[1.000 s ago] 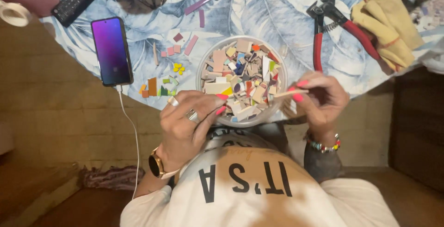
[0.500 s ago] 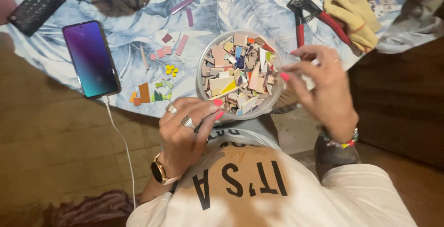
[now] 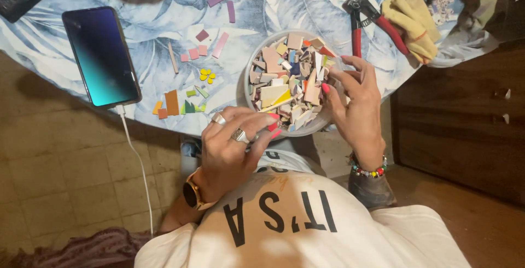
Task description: The person sorts small colorful ceramic tile fragments from a clear plastic container onto a patterned tablecloth. They pick up individual pieces, inspect them, and place them in small groups on the table. A pair of pliers is visible on the table but is not used during the clip.
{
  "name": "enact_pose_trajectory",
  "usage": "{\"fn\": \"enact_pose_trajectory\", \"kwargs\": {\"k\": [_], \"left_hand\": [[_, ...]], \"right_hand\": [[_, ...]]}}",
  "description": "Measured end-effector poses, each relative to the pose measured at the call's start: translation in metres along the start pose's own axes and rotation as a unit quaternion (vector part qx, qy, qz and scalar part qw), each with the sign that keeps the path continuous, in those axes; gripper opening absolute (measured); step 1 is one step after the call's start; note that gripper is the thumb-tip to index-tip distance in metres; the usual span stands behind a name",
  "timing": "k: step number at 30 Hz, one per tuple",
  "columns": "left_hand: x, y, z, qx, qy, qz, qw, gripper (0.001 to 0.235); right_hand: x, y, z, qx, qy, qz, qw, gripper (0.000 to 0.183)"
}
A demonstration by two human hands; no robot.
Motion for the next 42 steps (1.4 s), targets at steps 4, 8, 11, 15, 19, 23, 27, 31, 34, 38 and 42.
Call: {"fn": "enact_pose_trajectory", "kwargs": {"k": [4,8,11,15,19,23,27,31,34,38,42], "left_hand": [[0.005,0.002,0.001,-0.001,-0.005,-0.003,1.000,0.010],[0.011,0.003,0.005,-0.016,-0.010,-0.014,1.000,0.008],[0.015,-0.003,0.002,-0.041,-0.002,-0.017,0.999,0.005],[0.015,-0.005,0.007,-0.038,0.096,-0.041,0.994,0.006],[0.004,0.007,0.019,-0.110,0.045,-0.014,0.993,0.004],[-0.005,-0.005,0.013,-0.192,0.056,-0.015,0.980,0.010],[-0.003,-0.009,0.015,-0.316,-0.088,-0.024,0.944,0.016],[0.005,-0.013,0.016,-0.385,-0.228,0.025,0.894,0.019],[0.011,-0.010,0.018,-0.361,-0.249,0.008,0.899,0.018],[0.017,-0.009,0.019,-0.338,-0.197,-0.016,0.920,0.019],[0.018,-0.008,0.021,-0.338,-0.198,-0.022,0.920,0.018]], "right_hand": [[0.001,-0.002,0.010,0.012,0.027,-0.020,0.999,0.016],[0.000,0.003,0.010,0.005,0.035,-0.026,0.999,0.012],[-0.001,0.005,0.018,-0.013,0.032,-0.031,0.999,0.011],[-0.008,0.006,0.018,-0.035,0.049,-0.044,0.997,0.017],[-0.028,0.005,-0.007,-0.082,0.108,-0.020,0.991,0.013],[-0.031,-0.013,-0.001,-0.050,0.150,0.070,0.985,0.018],[-0.033,-0.019,-0.017,-0.080,0.157,0.042,0.983,0.005],[-0.016,-0.024,-0.015,-0.086,0.336,0.008,0.938,0.014],[-0.009,-0.027,-0.032,-0.025,0.393,-0.052,0.918,0.009],[0.000,-0.027,-0.039,0.078,0.449,-0.104,0.884,0.010],[0.005,-0.029,-0.034,0.153,0.459,-0.125,0.866,0.012]]}}
Point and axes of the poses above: each hand's wrist, its own y-axis towards the middle knuckle, its own x-axis out of the palm, z = x × y, the point moved 3 cm from there along y, towards the middle knuckle, and after that the axes turned 4 degrees about x, right-handed, at the moved point
